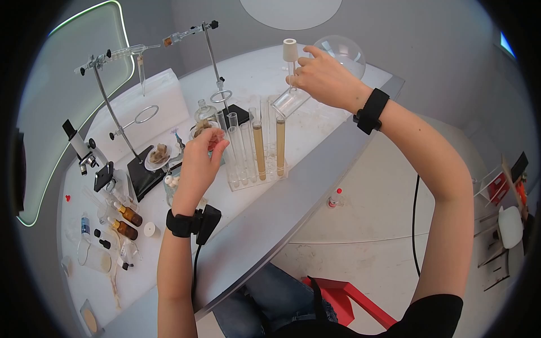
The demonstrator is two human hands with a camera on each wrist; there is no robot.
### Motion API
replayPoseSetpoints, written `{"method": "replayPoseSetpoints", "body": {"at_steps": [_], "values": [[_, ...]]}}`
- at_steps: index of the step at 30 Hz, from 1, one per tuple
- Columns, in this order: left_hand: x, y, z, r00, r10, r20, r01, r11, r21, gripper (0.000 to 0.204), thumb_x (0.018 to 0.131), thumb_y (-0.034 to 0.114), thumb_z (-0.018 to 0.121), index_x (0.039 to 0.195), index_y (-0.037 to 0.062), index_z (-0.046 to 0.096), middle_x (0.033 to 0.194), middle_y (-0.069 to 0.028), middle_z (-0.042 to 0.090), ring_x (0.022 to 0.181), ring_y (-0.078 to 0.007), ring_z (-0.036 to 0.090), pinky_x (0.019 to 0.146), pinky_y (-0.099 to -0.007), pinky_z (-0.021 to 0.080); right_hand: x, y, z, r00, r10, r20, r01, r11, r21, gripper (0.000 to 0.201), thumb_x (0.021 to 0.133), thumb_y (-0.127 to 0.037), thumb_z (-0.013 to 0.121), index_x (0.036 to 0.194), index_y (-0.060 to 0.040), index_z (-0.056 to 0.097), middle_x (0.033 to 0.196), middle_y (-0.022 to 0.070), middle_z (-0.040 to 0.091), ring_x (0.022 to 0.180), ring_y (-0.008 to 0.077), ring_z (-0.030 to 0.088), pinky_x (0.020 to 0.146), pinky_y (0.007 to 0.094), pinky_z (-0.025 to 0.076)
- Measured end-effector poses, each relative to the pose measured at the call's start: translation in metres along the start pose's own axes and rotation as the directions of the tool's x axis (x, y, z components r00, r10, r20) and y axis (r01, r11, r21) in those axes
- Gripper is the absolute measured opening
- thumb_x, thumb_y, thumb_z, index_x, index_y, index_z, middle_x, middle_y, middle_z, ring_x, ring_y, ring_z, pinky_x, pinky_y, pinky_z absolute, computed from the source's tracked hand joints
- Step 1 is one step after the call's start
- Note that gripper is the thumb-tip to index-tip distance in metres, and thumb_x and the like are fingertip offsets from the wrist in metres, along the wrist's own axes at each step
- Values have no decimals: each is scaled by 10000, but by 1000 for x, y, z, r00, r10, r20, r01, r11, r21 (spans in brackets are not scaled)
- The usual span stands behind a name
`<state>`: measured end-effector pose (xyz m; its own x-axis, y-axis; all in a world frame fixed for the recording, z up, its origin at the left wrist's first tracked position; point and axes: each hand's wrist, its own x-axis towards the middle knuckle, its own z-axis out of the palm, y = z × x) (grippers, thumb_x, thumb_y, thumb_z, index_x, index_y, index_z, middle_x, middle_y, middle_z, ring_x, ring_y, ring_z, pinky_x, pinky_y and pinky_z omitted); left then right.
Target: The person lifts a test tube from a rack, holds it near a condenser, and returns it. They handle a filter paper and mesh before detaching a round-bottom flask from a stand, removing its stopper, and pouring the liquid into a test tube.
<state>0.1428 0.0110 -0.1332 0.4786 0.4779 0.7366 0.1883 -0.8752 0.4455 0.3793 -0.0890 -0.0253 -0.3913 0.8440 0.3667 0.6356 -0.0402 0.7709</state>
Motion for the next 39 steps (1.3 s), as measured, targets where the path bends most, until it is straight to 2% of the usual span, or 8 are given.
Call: {"method": "replayPoseSetpoints", "body": {"at_steps": [12, 17, 21, 24, 26, 27, 29, 39], "values": [[1, 1, -1, 1000, -22, 18, 22, 1000, 8, 171, 782, 59, 600, 915, -38, 553, 760, -153, 610, 693, -251, 621, 658, -290, 485, -4, 5, 14, 997, 49, 66, -57, 992, 116, 306, 654, -3, 607, 944, -96, 637, 687, 63, 611, 738, 180, 580, 899, 330, 371], [1, 0, 1, 1000, -25, 14, 25, 1000, 5, 170, 778, 54, 600, 915, -34, 551, 765, -150, 615, 702, -248, 628, 659, -287, 488, -4, 17, 7, 990, 140, 19, -135, 900, 415, 251, 609, -33, 595, 859, -52, 608, 706, 69, 608, 749, 226, 567, 809, 344, 411], [0, -1, 1, 1000, -18, 15, 18, 1000, 9, 173, 776, 52, 602, 917, -34, 551, 771, -149, 618, 697, -242, 627, 652, -285, 487, -1, 29, 0, 983, 168, 72, -183, 891, 417, 165, 606, -45, 595, 768, -32, 575, 710, 70, 605, 725, 235, 559, 734, 355, 428], [0, -2, 1, 1000, -16, 17, 16, 1000, 6, 172, 776, 50, 601, 918, -35, 551, 774, -150, 617, 690, -239, 625, 650, -284, 487, 3, 35, -9, 977, 176, -124, -114, 912, 394, 127, 595, -59, 601, 704, -23, 546, 670, 87, 587, 657, 255, 546, 668, 356, 435], [1, -2, 1, 1000, -14, 17, 14, 1000, 1, 172, 777, 49, 600, 918, -36, 551, 777, -151, 618, 686, -237, 624, 649, -283, 486, 8, 40, -24, 971, 210, 113, -237, 898, 372, 248, 593, -79, 629, 823, 11, 604, 721, 155, 580, 752, 298, 544, 726, 355, 439], [1, -2, 0, 1000, -13, 17, 13, 1000, -5, 173, 777, 49, 599, 919, -37, 550, 780, -152, 617, 688, -239, 623, 652, -284, 486, 8, 42, -21, 971, 209, 113, -237, 898, 370, 248, 593, -79, 629, 823, 11, 604, 721, 155, 580, 752, 298, 544, 726, 355, 439], [0, -2, 0, 1000, -9, 13, 9, 1000, -12, 174, 778, 49, 598, 921, -37, 549, 783, -153, 616, 690, -240, 621, 654, -284, 485, 9, 47, -13, 974, 177, -143, -114, 923, 367, 128, 578, -66, 597, 670, -20, 521, 588, 111, 535, 593, 286, 528, 596, 350, 435], [-2, -3, 0, 1000, -13, 5, 13, 999, -37, 177, 775, 51, 606, 913, -39, 544, 804, -157, 614, 706, -256, 612, 654, -298, 477, 11, 28, -25, 985, 131, -112, -87, 940, 330, 136, 588, -42, 577, 715, -20, 535, 614, 95, 563, 640, 280, 555, 601, 363, 436]]}}
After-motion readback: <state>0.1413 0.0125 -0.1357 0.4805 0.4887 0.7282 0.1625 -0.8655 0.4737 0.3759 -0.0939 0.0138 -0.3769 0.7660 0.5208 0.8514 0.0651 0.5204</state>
